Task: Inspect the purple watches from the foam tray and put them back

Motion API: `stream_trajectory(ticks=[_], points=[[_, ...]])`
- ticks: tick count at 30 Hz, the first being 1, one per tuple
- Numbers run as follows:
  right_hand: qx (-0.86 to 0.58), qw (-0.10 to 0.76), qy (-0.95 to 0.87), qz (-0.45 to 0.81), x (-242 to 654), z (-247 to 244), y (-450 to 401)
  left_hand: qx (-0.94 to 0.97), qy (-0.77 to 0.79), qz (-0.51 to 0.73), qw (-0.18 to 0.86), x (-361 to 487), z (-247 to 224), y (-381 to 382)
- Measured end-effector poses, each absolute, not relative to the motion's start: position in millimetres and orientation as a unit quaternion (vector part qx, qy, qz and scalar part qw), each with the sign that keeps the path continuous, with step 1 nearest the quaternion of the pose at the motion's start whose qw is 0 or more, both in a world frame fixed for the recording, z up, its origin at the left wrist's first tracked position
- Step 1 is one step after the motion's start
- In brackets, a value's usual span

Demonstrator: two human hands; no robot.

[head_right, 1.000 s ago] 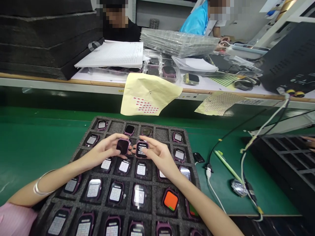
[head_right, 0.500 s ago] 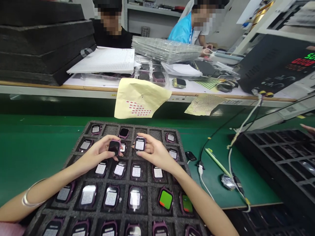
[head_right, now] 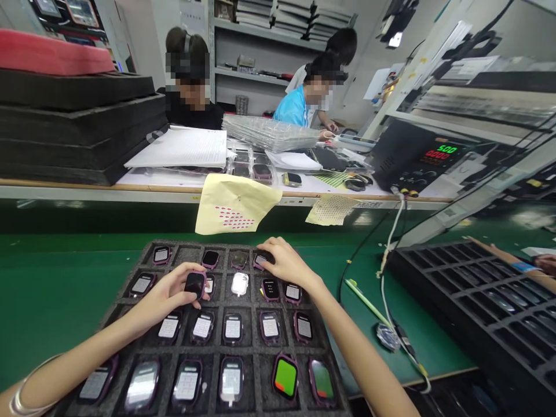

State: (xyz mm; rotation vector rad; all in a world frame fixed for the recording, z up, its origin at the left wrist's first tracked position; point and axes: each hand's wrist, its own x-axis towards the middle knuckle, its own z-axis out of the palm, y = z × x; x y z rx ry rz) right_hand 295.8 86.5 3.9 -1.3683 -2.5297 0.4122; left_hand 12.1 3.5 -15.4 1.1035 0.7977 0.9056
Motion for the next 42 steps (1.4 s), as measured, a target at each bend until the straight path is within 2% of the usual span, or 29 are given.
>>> stream_trajectory(ticks=[8, 12, 19, 27, 30, 33, 38, 42], points=[[-0.468, 0.082, -0.871, 0.124, 286, 4, 85, 0.505, 0.337, 0.407, 0.682, 14, -28, 5], [-0.484, 0.108, -0.862, 0.108, 272, 5, 83, 0.517, 0.338, 0.404, 0.675, 17, -29, 7], [-0.548, 0.183, -0.805, 0.136, 226, -27, 85, 0.545, 0.388, 0.406, 0.623, 17, -25, 6], [-0.469, 0.314, -0.750, 0.345, 226, -3, 74, 0.589, 0.420, 0.412, 0.554, 11, -30, 13], [-0.428, 0.353, -0.654, 0.514, 220, 10, 54, 0.638, 0.427, 0.402, 0.499, 9, -25, 10], [-0.428, 0.350, -0.509, 0.660, 218, 11, 39, 0.671, 0.441, 0.388, 0.453, 9, -21, 6], [-0.383, 0.334, -0.416, 0.754, 227, 3, 30, 0.658, 0.454, 0.414, 0.435, 9, -20, 5], [-0.352, 0.348, -0.451, 0.743, 233, 5, 32, 0.660, 0.450, 0.410, 0.440, 10, -19, 4]])
